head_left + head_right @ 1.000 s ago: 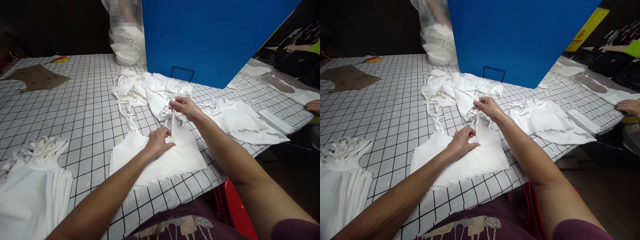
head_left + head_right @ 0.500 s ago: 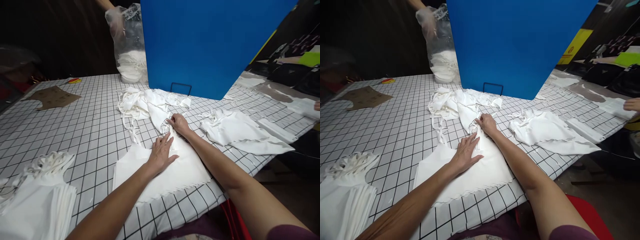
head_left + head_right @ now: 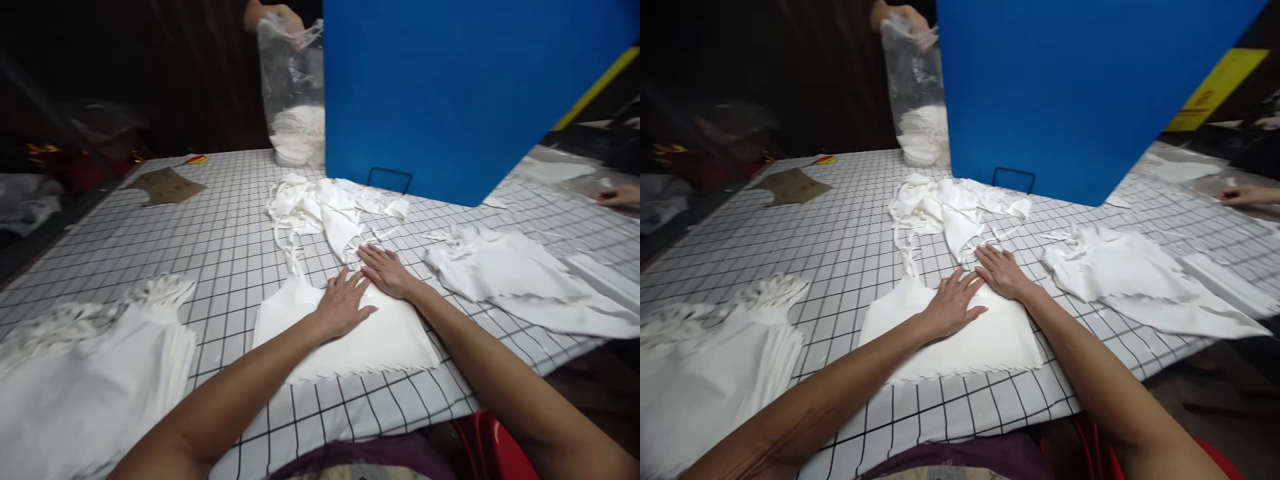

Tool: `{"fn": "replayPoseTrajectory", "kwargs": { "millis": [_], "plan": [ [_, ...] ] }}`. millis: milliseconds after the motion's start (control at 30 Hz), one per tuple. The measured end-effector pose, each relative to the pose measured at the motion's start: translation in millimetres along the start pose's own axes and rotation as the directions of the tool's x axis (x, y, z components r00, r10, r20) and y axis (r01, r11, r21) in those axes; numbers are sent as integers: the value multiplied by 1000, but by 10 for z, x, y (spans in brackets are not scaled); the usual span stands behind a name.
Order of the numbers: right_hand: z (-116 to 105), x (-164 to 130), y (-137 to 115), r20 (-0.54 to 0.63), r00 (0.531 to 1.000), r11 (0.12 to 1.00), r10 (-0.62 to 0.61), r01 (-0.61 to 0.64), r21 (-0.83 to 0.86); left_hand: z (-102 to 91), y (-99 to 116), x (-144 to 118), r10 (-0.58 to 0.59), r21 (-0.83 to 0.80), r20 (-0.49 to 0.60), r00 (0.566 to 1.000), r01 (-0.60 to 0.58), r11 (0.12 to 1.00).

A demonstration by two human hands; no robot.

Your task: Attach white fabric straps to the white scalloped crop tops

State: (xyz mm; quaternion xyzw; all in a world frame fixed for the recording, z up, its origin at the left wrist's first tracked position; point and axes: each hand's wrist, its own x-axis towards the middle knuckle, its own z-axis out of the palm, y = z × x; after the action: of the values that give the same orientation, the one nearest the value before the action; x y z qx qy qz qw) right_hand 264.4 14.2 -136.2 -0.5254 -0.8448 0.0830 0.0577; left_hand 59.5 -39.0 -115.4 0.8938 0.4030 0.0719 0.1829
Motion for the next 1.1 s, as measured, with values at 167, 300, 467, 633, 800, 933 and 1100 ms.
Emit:
{"fn": "replayPoseTrajectory", "kwargs": {
  "millis": [167, 300, 467, 633, 800, 933, 1100],
  "plan": [
    [75, 44, 90, -54, 997, 994, -49, 43, -104, -181, -364, -460, 99, 1, -72, 992, -99, 995],
    [111, 29, 129, -80, 994, 989, -72, 61, -132, -270, -690, -852, 27, 34, -183, 983, -21, 999],
    [-97, 222, -97, -326, 942, 994, 85, -102, -36, -260, -742, -904, -104, 6, -64, 993, 104, 995],
    [-343, 865, -853, -327, 938, 983, 118, -64, 169, -222, -755, -852, -80, 26, -58, 995, 81, 996],
    [-186, 1568, -1398, -52, 963, 890, 263, -222, 397, -177, -806, -858, -65, 39, -79, 995, 68, 997],
    [-89, 1839, -1469, 101, 955, 786, 278, -287, 548, -171, -807, -861, -50, 49, -90, 995, 54, 997],
    [-371, 1907, -1434, 155, 960, 591, 235, -268, 761, -151, -821, -851, -40, 64, -89, 995, 46, 997]
  ]
}}
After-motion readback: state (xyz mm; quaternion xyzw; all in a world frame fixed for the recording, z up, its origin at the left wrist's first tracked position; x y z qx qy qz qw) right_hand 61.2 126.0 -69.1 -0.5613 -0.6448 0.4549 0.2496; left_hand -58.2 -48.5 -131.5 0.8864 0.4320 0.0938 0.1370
